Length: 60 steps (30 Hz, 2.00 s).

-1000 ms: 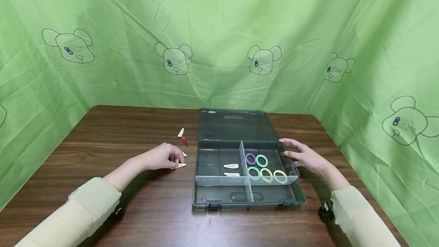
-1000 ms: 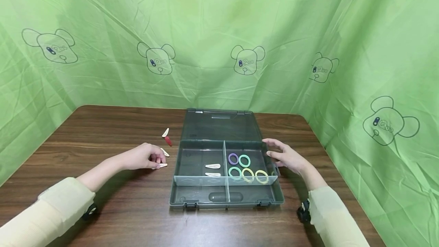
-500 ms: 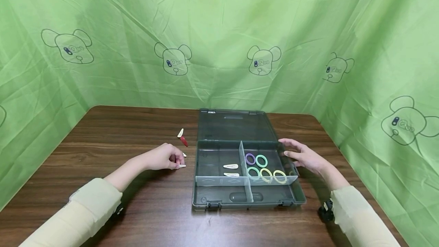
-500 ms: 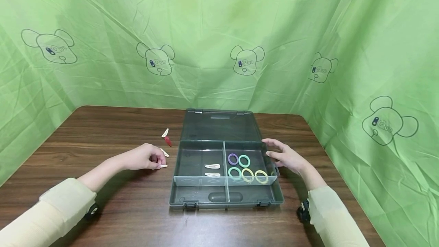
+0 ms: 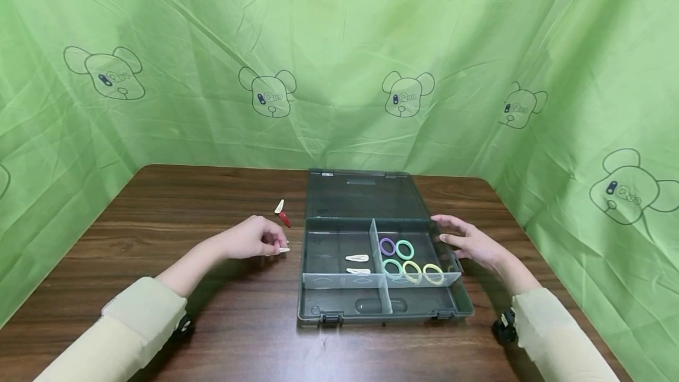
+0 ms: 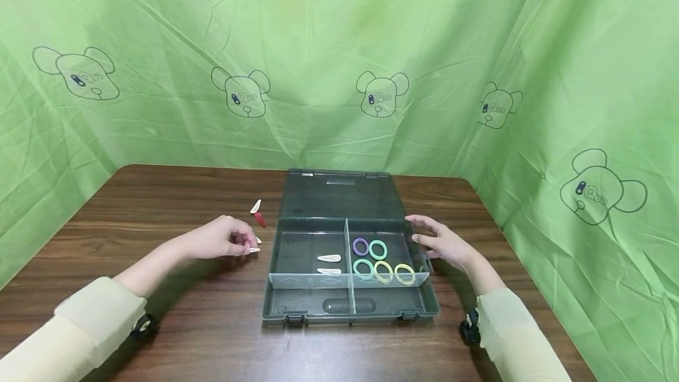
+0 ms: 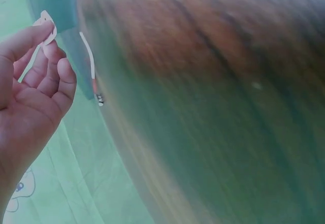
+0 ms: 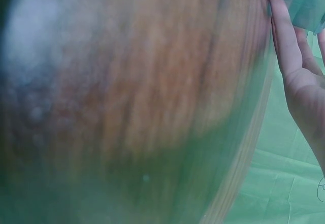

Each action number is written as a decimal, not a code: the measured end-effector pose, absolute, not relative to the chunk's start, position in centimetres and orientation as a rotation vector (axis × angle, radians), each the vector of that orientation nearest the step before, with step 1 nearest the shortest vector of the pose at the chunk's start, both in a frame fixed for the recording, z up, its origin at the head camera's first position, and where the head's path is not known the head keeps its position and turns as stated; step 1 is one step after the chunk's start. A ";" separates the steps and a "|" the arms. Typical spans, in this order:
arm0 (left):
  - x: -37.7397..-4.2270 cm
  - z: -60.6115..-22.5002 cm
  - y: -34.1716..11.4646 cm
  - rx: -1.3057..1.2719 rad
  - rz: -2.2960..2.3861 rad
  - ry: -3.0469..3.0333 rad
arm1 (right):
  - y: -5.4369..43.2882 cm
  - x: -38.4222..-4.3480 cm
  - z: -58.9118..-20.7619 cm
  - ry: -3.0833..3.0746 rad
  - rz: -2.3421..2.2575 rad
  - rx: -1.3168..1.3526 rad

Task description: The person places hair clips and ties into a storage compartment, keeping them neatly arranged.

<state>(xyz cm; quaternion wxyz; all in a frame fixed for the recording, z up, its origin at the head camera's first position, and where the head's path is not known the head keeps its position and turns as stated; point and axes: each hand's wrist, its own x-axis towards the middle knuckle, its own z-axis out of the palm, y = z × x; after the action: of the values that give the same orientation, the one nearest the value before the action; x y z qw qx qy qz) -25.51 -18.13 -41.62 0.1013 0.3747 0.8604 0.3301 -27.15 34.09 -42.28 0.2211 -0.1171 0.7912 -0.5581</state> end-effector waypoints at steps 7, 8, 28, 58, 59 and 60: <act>-25.3 -40.2 -17.5 1.100 1.001 2.602 | 34.1 -27.2 -42.2 2.177 -1.559 -0.329; -25.3 -40.1 -17.4 1.099 1.012 2.607 | 34.1 -27.2 -42.1 2.174 -1.560 -0.329; -25.9 -37.2 -13.6 1.029 1.230 2.642 | 34.2 -27.1 -42.3 2.145 -1.571 -0.329; -28.2 -38.9 -6.9 1.141 1.265 2.513 | 34.3 -27.4 -42.4 2.131 -1.577 -0.338; -28.2 -39.0 -6.7 1.141 1.251 2.515 | 34.3 -27.4 -42.4 2.129 -1.579 -0.339; -28.3 -39.2 -6.5 1.144 1.237 2.518 | 34.3 -27.4 -42.4 2.129 -1.580 -0.338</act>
<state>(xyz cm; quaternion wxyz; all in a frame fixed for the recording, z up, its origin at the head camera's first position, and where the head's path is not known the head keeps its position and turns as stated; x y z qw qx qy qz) -28.27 -6.49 -39.18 0.0560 0.3770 0.8298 0.4077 -27.44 34.25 -42.40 0.2325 -0.1229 0.7748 -0.5749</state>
